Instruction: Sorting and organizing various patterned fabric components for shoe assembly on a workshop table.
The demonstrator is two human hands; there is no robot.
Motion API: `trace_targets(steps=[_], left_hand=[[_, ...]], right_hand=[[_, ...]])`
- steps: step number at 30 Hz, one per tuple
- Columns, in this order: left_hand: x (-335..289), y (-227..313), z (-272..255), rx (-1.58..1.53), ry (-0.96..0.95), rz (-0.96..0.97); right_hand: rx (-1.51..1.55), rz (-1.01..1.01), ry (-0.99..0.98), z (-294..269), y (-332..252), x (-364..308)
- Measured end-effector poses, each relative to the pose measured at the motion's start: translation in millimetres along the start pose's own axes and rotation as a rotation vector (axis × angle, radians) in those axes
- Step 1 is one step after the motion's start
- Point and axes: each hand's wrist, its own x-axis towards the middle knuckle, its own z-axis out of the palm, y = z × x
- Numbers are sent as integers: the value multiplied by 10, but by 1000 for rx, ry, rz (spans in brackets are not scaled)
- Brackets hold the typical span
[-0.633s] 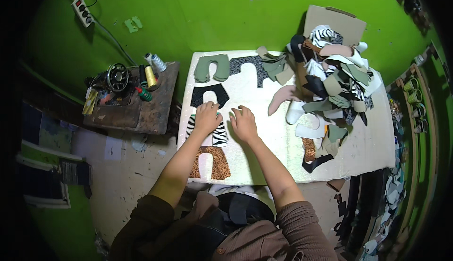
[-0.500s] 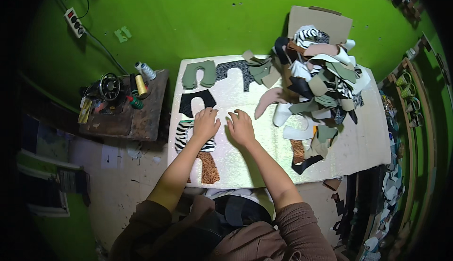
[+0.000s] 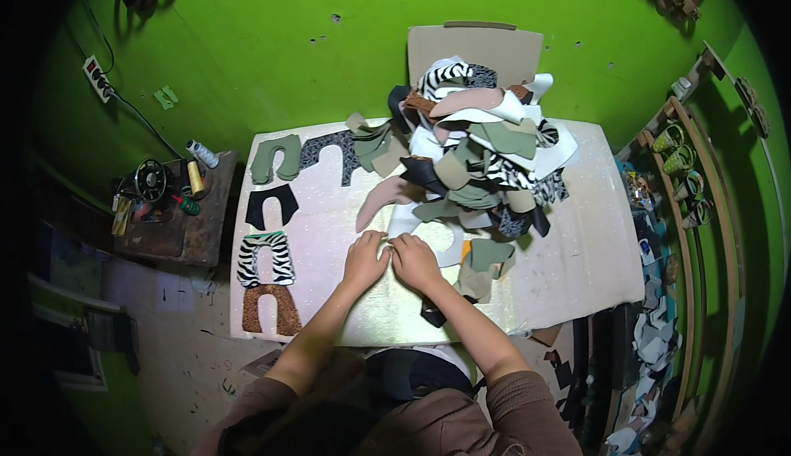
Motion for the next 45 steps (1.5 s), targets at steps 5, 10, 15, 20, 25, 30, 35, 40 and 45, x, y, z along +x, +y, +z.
trace_targets(steps=[5, 10, 15, 20, 25, 30, 35, 40, 45], left_hand=[[-104, 320, 298, -26, -90, 25], [-124, 509, 489, 7, -115, 21], [-95, 648, 575, 46, -137, 63], [-91, 833, 606, 12, -166, 106], [-3, 868, 424, -110, -124, 1], [54, 868, 138, -379, -111, -233], [29, 705, -5, -638, 35, -342], [-25, 592, -226, -945, 148, -448], [-182, 287, -297, -992, 163, -549]], right_hand=[[-67, -4, -51, -312, 300, -252], [-251, -3, -148, -524, 620, -416], [-431, -123, -157, -559, 822, -507], [-272, -86, -201, -688, 902, -423], [47, -63, -225, -953, 734, -290], [288, 185, -236, -1121, 779, -208], [349, 71, -131, -1121, 761, -147], [633, 303, -235, -1076, 718, -59], [924, 351, -199, -680, 499, -5]])
